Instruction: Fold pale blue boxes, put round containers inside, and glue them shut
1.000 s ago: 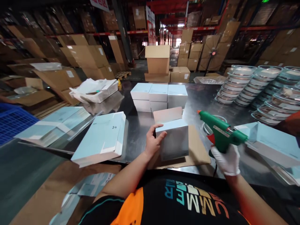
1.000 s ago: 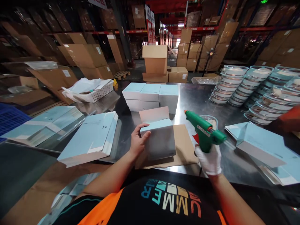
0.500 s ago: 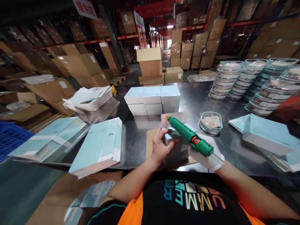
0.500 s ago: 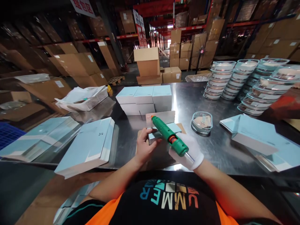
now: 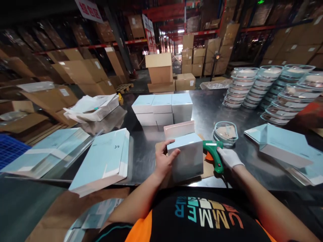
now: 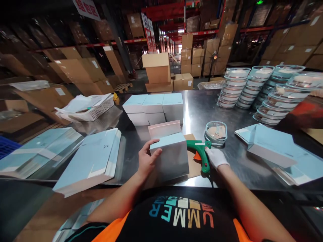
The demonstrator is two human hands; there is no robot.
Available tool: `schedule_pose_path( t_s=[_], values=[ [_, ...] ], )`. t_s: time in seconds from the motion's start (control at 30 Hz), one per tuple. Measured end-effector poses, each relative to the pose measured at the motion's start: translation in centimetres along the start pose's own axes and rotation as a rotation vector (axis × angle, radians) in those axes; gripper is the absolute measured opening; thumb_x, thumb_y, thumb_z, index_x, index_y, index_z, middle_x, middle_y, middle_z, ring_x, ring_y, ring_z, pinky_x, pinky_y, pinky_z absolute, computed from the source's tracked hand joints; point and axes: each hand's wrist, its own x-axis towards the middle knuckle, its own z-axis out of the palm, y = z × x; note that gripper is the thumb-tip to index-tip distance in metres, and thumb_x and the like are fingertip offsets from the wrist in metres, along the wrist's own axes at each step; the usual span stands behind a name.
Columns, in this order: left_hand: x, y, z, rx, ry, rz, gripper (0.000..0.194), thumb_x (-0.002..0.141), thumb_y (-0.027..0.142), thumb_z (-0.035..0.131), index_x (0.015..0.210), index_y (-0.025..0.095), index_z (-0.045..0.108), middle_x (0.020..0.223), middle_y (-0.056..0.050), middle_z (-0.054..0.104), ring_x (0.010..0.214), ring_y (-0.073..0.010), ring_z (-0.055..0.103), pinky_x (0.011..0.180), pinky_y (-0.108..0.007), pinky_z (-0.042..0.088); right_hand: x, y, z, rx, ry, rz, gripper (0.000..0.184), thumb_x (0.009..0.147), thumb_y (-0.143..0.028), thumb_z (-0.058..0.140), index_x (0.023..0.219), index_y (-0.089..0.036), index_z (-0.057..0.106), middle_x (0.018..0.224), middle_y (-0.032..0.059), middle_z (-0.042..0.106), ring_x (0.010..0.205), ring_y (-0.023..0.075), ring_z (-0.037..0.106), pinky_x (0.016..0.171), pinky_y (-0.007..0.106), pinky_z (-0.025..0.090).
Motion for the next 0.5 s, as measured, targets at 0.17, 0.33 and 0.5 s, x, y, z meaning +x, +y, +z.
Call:
schedule_pose_path(
  t_s=[0.17,0.33,0.5],
  values=[
    [0.1,-0.3,0.1,0.002,-0.036,0.048,0.060,0.076,0.072,0.088,0.105,0.021,0.081,0.101,-0.008,0.080,0.094,-0.0258,0.074,0.082,-0.034,0.058,-0.6,-2.6,0.7,0.130,0.074,-0.293,0.038,0.097,-0.055,0.060,0.110,-0.022,0.074,0.117,0.0104,0.079,0.116,0.0281,0.071,0.099,0.038,0.057],
    [-0.3,-0.5,0.3,0.026,-0.113,0.056,0.063,0.074,0.077,0.086,0.103,0.021,0.081,0.100,-0.009,0.078,0.090,-0.0250,0.072,0.078,-0.033,0.057,-1.6,-7.6,4.4,0.294,-0.248,-0.603,0.047,0.090,-0.046,0.061,0.130,-0.021,0.068,0.131,0.0100,0.075,0.120,0.0286,0.068,0.112,0.047,0.054],
    [-0.3,-1.1,-0.2,0.054,-0.167,0.072,0.065,0.077,0.080,0.083,0.104,0.021,0.079,0.104,-0.011,0.077,0.105,-0.0296,0.073,0.092,-0.039,0.058,-1.7,-8.4,4.4,0.268,-0.318,-0.601,0.043,0.091,-0.042,0.063,0.126,-0.019,0.070,0.125,0.0093,0.075,0.120,0.0293,0.068,0.114,0.048,0.053]
  ],
)
